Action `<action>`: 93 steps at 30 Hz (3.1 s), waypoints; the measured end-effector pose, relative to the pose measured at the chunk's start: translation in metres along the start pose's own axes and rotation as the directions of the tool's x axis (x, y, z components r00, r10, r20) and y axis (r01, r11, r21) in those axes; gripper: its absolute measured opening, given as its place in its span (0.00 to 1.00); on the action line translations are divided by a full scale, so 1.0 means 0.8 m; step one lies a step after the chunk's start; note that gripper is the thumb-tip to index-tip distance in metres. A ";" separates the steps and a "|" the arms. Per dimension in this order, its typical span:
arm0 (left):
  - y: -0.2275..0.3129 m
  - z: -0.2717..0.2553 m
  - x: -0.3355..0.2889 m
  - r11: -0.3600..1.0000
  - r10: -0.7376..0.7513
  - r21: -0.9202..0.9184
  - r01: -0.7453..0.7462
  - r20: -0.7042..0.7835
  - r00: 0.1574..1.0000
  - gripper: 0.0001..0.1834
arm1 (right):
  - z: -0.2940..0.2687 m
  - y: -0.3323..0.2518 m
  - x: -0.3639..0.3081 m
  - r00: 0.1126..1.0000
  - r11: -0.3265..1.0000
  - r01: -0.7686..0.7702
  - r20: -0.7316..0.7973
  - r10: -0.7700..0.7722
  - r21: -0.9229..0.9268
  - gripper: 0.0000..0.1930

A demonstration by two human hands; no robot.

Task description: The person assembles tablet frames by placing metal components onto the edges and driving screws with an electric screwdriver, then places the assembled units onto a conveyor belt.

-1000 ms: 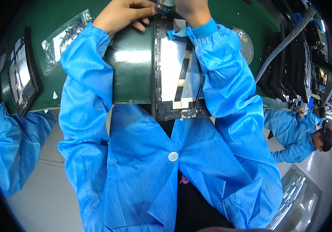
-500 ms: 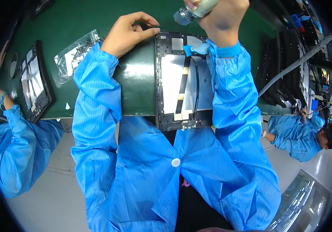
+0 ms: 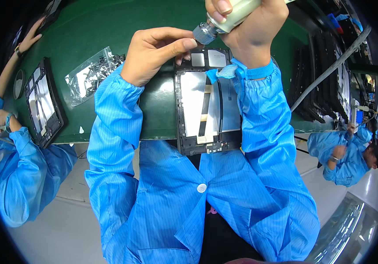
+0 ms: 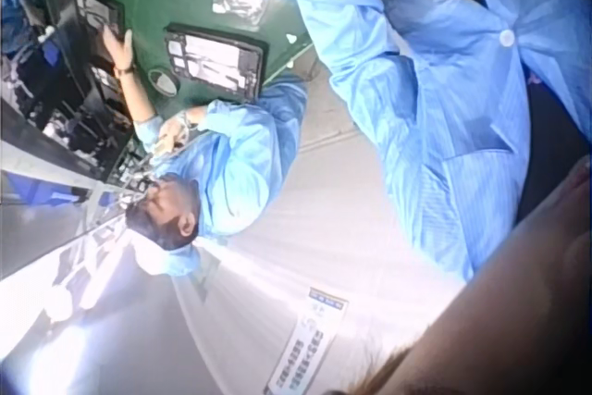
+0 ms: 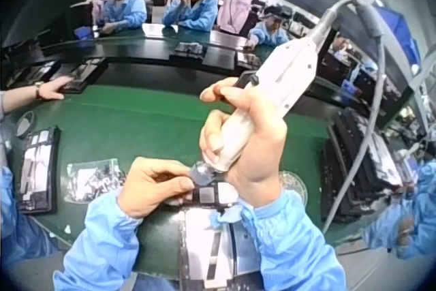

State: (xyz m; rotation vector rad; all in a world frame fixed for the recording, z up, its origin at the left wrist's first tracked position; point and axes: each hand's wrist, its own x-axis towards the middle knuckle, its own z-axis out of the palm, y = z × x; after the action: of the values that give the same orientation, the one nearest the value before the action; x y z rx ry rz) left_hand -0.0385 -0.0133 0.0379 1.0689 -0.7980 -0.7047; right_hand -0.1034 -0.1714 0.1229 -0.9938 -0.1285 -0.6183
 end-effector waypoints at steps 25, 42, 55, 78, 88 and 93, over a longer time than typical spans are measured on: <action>0.010 0.010 -0.011 0.982 0.089 0.180 -0.063 -0.140 0.986 0.10 | 0.001 -0.006 0.002 0.991 0.998 0.056 -0.118 -0.058 -0.026 0.10; 0.014 0.015 -0.014 0.897 0.245 0.409 -0.169 -0.140 0.959 0.09 | 0.005 -0.008 0.004 0.995 1.000 -0.006 -0.096 0.006 0.001 0.10; 0.017 0.009 -0.014 0.855 0.477 0.246 -0.457 -0.028 0.878 0.06 | 0.014 -0.029 0.002 0.984 0.973 -0.174 0.054 0.168 0.149 0.11; 0.016 0.016 -0.020 0.989 0.145 0.036 -0.145 -0.012 0.989 0.10 | -0.010 -0.039 0.007 0.820 0.684 -0.428 0.572 0.018 0.591 0.17; 0.000 0.025 0.000 0.932 0.212 0.292 -0.212 0.034 0.977 0.08 | -0.020 -0.081 -0.005 0.747 0.710 -0.410 0.658 -0.099 0.573 0.09; -0.003 0.092 0.064 0.498 0.369 0.670 -0.550 0.411 0.834 0.09 | -0.092 -0.175 -0.011 0.786 0.987 -0.073 0.618 -0.033 0.146 0.18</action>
State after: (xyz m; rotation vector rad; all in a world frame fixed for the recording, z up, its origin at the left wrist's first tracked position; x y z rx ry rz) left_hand -0.0729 -0.0909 0.0666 1.4582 -1.6057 0.0533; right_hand -0.1991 -0.2823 0.1836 -1.0061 -0.7447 -0.2299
